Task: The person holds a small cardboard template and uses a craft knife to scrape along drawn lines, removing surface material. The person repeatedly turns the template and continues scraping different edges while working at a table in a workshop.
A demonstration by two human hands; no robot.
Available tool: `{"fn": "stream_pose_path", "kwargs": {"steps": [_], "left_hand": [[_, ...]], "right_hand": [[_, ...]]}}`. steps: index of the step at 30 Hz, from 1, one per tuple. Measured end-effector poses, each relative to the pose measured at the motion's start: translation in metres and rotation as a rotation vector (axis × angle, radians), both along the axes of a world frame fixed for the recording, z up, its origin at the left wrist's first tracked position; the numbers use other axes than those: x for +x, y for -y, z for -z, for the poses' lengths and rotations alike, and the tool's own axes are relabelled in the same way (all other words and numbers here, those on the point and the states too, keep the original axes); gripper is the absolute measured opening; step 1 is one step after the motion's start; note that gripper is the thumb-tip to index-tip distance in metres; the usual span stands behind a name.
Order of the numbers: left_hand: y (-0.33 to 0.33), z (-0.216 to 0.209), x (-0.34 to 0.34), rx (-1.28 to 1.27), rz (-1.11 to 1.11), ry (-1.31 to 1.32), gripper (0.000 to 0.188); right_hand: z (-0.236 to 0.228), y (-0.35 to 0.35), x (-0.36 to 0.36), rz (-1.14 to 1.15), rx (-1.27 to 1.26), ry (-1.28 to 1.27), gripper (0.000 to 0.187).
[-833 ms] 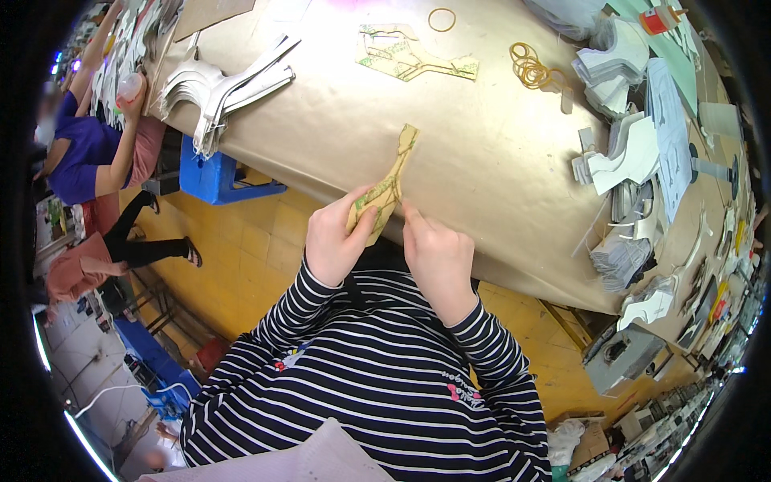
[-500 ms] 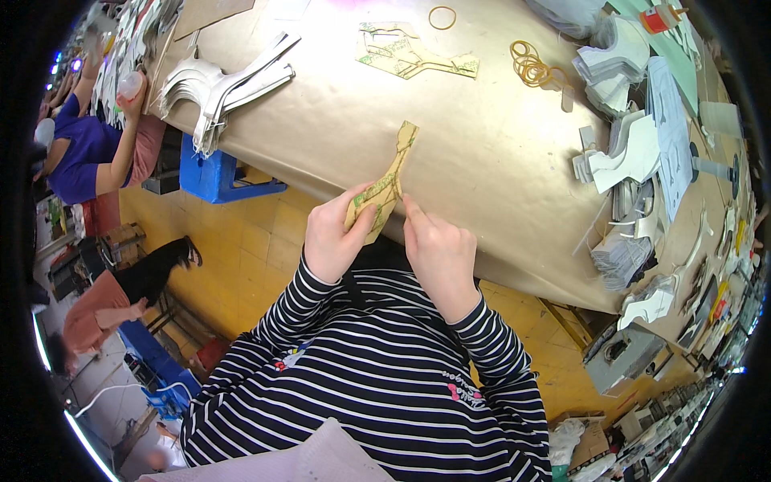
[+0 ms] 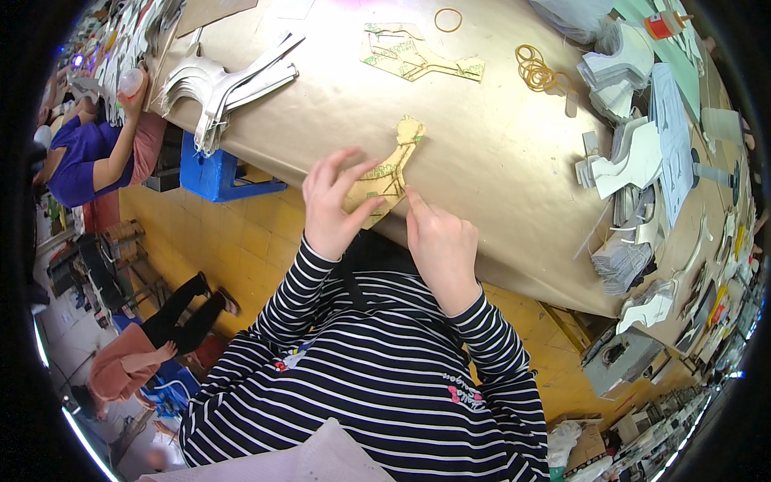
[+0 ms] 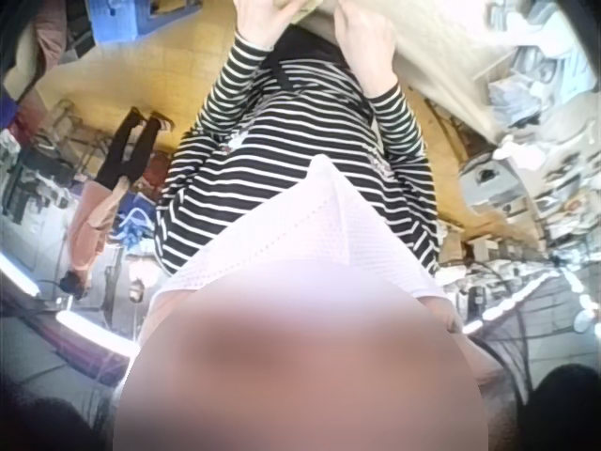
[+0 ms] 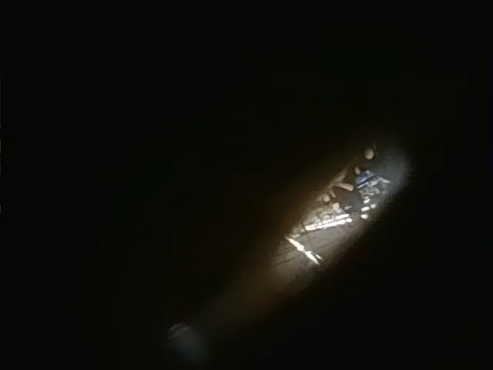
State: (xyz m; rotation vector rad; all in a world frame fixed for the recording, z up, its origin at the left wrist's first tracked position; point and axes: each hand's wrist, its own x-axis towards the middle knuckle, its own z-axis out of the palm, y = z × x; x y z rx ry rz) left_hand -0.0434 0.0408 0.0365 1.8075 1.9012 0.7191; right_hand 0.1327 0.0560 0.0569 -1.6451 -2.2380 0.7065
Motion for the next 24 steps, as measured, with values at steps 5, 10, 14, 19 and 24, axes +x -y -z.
{"fn": "stream_pose_path", "kwargs": {"steps": [5,10,14,19,24], "left_hand": [[0.002,0.004,0.011,0.010,0.013,-0.031,0.050],[0.000,0.002,0.013,-0.020,-0.071,0.056,0.054],[-0.002,0.001,0.012,-0.048,-0.099,0.082,0.054],[-0.006,0.004,-0.003,-0.081,-0.022,0.167,0.040],[-0.007,0.002,-0.018,-0.276,-0.070,0.603,0.025]], "right_hand": [[-0.004,-0.006,-0.003,-0.026,-0.019,0.080,0.025],[-0.009,-0.008,0.000,-0.017,-0.048,0.004,0.023],[-0.010,-0.008,0.004,0.042,-0.166,-0.013,0.020],[-0.008,-0.007,0.012,0.164,-0.479,-0.299,0.025],[-0.020,-0.011,0.025,0.279,-0.848,-0.589,0.031]]}}
